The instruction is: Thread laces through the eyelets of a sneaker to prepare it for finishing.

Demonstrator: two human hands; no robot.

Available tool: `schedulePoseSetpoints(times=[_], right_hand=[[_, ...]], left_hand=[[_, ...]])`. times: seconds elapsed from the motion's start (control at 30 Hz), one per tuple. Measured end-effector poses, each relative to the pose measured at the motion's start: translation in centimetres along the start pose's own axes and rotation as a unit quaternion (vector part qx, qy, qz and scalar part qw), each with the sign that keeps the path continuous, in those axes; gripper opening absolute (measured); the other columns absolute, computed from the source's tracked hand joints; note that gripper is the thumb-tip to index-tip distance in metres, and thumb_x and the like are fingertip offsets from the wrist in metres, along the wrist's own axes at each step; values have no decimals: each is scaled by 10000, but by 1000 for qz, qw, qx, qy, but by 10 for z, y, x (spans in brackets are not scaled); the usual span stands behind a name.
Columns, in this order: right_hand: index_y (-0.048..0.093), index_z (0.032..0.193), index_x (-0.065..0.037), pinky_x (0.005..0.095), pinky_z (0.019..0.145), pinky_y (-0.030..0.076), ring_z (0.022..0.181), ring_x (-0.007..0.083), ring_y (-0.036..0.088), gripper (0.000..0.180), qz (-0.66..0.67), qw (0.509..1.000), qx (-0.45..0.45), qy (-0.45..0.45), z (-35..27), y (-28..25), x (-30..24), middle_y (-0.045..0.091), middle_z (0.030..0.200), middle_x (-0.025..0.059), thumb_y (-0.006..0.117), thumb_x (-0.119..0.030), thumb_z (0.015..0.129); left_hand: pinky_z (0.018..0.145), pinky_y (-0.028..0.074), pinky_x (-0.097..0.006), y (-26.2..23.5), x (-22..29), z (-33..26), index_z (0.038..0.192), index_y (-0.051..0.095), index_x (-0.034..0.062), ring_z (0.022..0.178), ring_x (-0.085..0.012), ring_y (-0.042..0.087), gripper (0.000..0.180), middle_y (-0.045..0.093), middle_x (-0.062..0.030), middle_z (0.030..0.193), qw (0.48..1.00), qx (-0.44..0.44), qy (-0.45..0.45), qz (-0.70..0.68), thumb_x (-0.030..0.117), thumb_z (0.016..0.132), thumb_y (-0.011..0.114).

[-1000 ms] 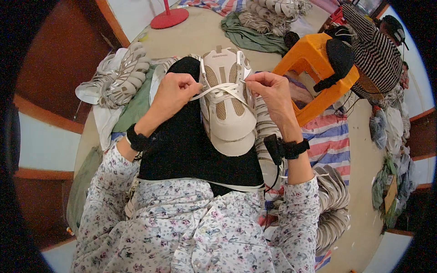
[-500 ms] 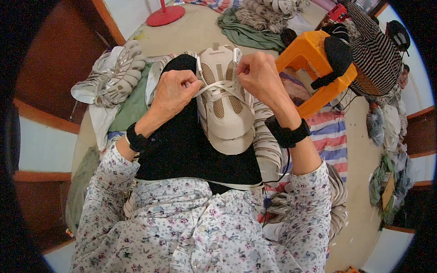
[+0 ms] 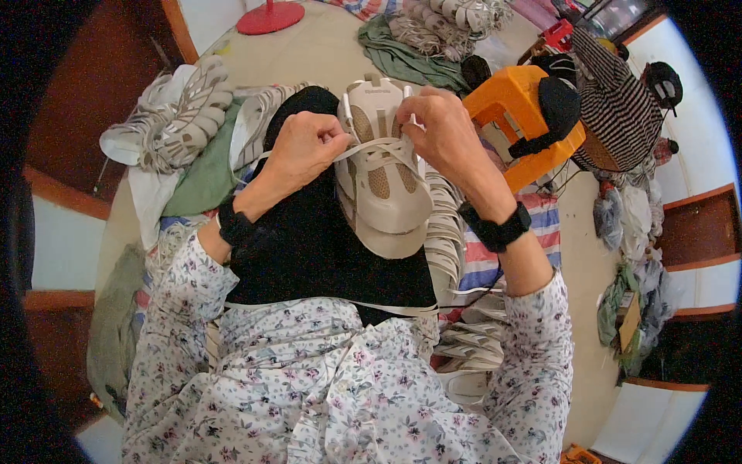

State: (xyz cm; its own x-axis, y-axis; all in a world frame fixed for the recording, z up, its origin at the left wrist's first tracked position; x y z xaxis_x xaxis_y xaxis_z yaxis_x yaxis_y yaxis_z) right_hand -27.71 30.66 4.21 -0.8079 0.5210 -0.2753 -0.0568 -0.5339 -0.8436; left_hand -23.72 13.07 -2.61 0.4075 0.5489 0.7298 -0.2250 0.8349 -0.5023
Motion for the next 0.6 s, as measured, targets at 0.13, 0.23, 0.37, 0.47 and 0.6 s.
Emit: schedulePoseSetpoints(times=[0.13, 0.23, 0.37, 0.47, 0.6], right_hand=[[693, 824, -62, 468, 600, 509, 662, 380, 643, 65, -138, 990, -36, -1, -6, 12, -12, 620, 694, 174, 637, -77, 794], [663, 809, -34, 476, 618, 532, 717, 382, 669, 78, -239, 963, -109, 51, -5, 22, -7, 641, 737, 215, 605, -85, 816], [654, 819, 1, 472, 641, 546, 759, 398, 675, 81, -271, 946, -166, 64, 12, 30, 7, 646, 747, 217, 622, -60, 777], [655, 814, 9, 491, 660, 536, 780, 412, 674, 96, -244, 952, -165, 81, 17, 31, 10, 650, 787, 235, 643, -48, 738], [633, 822, 9, 508, 685, 473, 795, 392, 651, 96, -326, 928, -166, 70, 8, 36, -7, 637, 873, 223, 622, -5, 728]], left_hand=[[543, 467, -328, 4, -3, 1, 764, 679, -54, 519, -205, 585, 226, 599, -159, 584, 1000, 2, 6, -7, 169, 797, 660], [546, 473, -336, 9, -5, 1, 745, 675, -47, 523, -223, 599, 226, 600, -165, 582, 999, 1, -11, -33, 170, 803, 648], [541, 479, -329, 10, -5, 2, 723, 666, -38, 517, -203, 611, 258, 600, -151, 569, 999, 9, -1, -33, 188, 836, 612], [533, 486, -311, 9, -7, 2, 741, 670, -39, 507, -177, 615, 248, 607, -132, 568, 998, -17, -1, -56, 173, 849, 599], [532, 498, -287, 7, -16, -3, 768, 669, -48, 520, -140, 624, 237, 626, -93, 591, 981, -66, -72, -167, 158, 864, 602]])
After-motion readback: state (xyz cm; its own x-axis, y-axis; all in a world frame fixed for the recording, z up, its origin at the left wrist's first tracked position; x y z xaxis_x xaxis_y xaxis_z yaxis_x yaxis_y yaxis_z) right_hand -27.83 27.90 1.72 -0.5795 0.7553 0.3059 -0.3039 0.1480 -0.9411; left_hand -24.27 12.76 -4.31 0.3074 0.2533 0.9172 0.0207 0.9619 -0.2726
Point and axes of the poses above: each hand's wrist, its own z-axis towards the middle knuckle, its own y-axis out of the palm, x = y × z, the point moved 6 cm from there along z, towards the middle knuckle
